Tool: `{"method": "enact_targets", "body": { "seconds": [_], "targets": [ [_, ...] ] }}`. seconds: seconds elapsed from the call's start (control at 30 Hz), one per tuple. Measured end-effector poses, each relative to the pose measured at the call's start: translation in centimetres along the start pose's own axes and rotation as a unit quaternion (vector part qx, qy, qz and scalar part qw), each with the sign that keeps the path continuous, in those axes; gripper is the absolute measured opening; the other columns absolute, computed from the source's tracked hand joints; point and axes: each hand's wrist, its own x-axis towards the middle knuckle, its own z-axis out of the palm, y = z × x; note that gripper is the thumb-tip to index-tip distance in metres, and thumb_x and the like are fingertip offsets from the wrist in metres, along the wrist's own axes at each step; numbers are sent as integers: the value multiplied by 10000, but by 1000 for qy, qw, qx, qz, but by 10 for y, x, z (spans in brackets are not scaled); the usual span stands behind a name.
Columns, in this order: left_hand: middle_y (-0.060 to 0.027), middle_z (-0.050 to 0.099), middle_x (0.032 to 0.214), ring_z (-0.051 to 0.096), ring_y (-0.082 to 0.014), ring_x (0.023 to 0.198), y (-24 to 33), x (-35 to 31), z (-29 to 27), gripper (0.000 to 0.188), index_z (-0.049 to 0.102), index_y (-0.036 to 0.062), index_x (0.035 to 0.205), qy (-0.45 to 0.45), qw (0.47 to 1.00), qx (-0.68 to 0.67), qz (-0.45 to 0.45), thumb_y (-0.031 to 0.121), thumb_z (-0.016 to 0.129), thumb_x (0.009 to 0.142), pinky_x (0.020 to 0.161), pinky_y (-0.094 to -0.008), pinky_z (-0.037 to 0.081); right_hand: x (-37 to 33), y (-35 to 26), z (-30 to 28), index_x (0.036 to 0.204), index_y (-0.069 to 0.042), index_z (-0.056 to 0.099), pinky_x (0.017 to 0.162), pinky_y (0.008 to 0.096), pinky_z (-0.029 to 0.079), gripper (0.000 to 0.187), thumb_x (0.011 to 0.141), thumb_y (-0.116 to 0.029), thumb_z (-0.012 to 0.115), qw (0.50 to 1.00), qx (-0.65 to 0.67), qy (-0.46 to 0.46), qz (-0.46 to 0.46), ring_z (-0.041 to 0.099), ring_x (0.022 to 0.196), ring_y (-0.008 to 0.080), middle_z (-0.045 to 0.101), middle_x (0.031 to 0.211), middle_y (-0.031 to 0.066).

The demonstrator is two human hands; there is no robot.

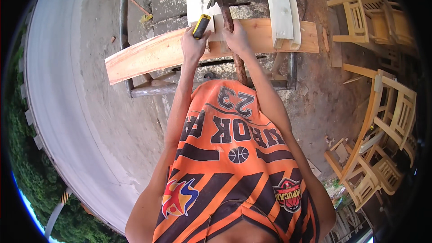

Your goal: Hammering wooden pieces together to form a frame, possibly for a door or furniture.

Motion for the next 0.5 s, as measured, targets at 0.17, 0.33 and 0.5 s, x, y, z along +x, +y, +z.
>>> {"method": "enact_targets", "body": {
  "seconds": [0.17, 0.33, 0.5],
  "targets": [
    [-53, 575, 562, 539, -141, 511, 47, 18, -48, 375, 658, -22, 734, 50, 984, -169, 10, 309, 770, 871, 530, -339, 423, -27, -38, -46, 1049, -5, 489, 407, 253, 413, 136, 948, -73, 549, 985, 163, 12, 59, 478, 433, 76, 738, 1092, 174],
    [-3, 536, 615, 477, -85, 487, 94, 68, -41, 291, 660, -12, 824, -85, 879, -440, 166, 260, 726, 904, 477, -289, 391, -53, -58, -93, 1033, -13, 478, 400, 252, 406, 106, 953, -58, 530, 985, 159, 45, 53, 468, 424, 79, 731, 984, 136],
    [3, 556, 679, 562, -107, 572, 100, 75, -19, 173, 671, 30, 835, -86, 927, -335, 143, 171, 691, 932, 454, -283, 463, -83, -65, -127, 1008, -22, 482, 398, 253, 416, 96, 951, -65, 546, 986, 132, 96, 41, 479, 419, 86, 677, 806, 87]
  ]
}}
